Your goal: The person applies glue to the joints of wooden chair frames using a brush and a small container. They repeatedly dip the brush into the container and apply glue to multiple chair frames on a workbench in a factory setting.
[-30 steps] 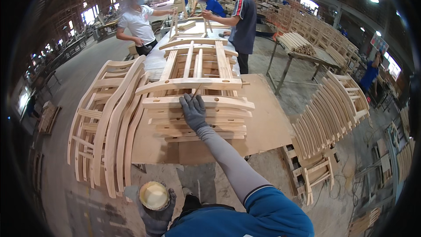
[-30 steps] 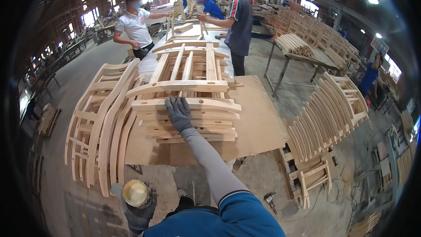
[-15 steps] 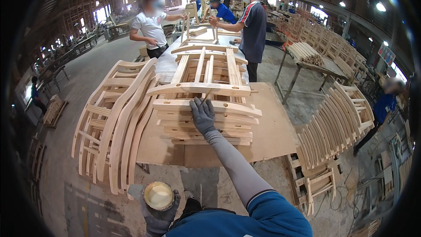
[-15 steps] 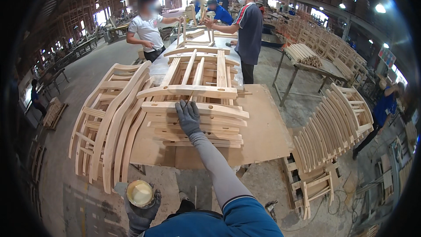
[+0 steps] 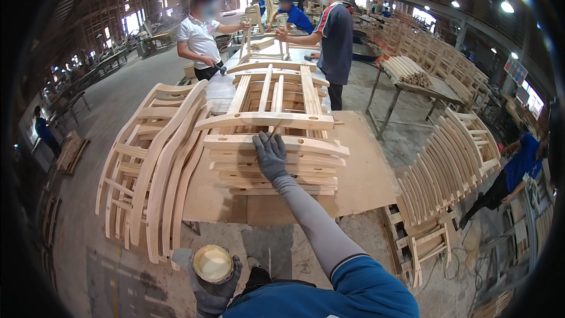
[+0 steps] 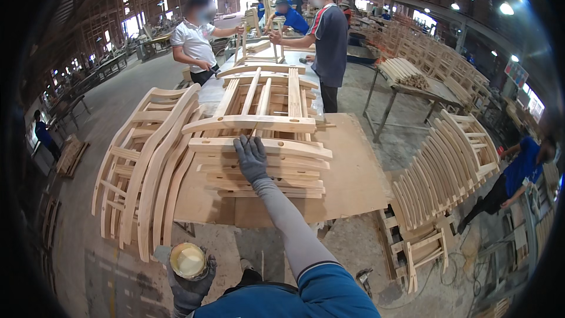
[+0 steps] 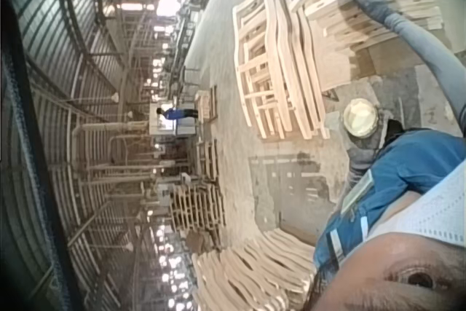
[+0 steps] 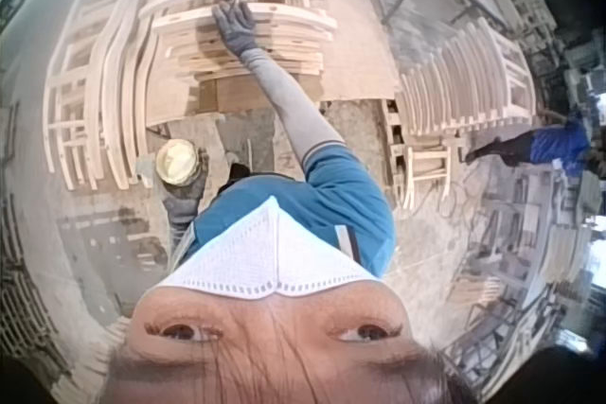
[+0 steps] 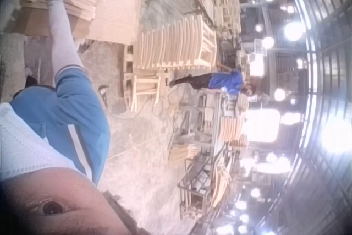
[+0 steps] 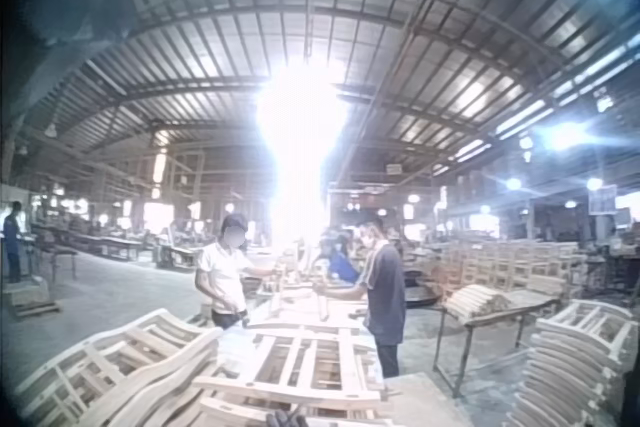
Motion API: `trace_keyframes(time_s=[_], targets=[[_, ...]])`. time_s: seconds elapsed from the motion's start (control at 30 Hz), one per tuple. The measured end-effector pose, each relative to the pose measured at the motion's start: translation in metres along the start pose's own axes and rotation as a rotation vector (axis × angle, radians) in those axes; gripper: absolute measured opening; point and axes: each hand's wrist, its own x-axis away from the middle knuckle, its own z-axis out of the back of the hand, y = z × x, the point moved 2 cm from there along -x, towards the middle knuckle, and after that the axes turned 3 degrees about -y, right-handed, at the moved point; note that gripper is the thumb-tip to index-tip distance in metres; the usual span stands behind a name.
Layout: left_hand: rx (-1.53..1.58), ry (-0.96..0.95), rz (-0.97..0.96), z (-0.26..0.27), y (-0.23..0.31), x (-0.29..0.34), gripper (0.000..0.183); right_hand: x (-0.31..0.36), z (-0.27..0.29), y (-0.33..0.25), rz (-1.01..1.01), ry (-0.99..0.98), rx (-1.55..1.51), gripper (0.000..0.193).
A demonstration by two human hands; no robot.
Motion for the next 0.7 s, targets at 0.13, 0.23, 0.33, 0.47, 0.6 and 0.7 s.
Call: trace_keyframes(time_s=[0.13, 0.23, 0.33, 0.47, 0.6, 0.7], targets=[[-0.331, -0.016, -0.25, 0.008, 0.001, -0.002, 0.06, 0.0, 0.002, 0.001, -0.012, -0.001, 0.028, 0.037], [-0.746, 0.004, -0.482, 0.016, -0.005, -0.003, 0.059, -0.001, 0.001, 0.0, -0.006, 0.015, 0.011, 0.04], [-0.838, -0.024, -0.472, 0.018, -0.008, -0.005, 0.064, -0.001, 0.0, -0.001, -0.003, -0.001, 0.006, 0.041], [-0.383, -0.048, -0.182, 0.018, -0.019, -0.007, 0.063, 0.0, 0.001, 0.001, -0.026, 0.007, 0.044, 0.037], [-0.591, -0.066, -0.293, 0.017, -0.011, -0.006, 0.061, 0.002, -0.001, 0.0, -0.028, -0.002, 0.054, 0.038], [-0.506, -0.066, -0.213, 0.019, -0.017, -0.007, 0.059, 0.002, 0.0, 0.001, -0.034, -0.001, 0.059, 0.038]])
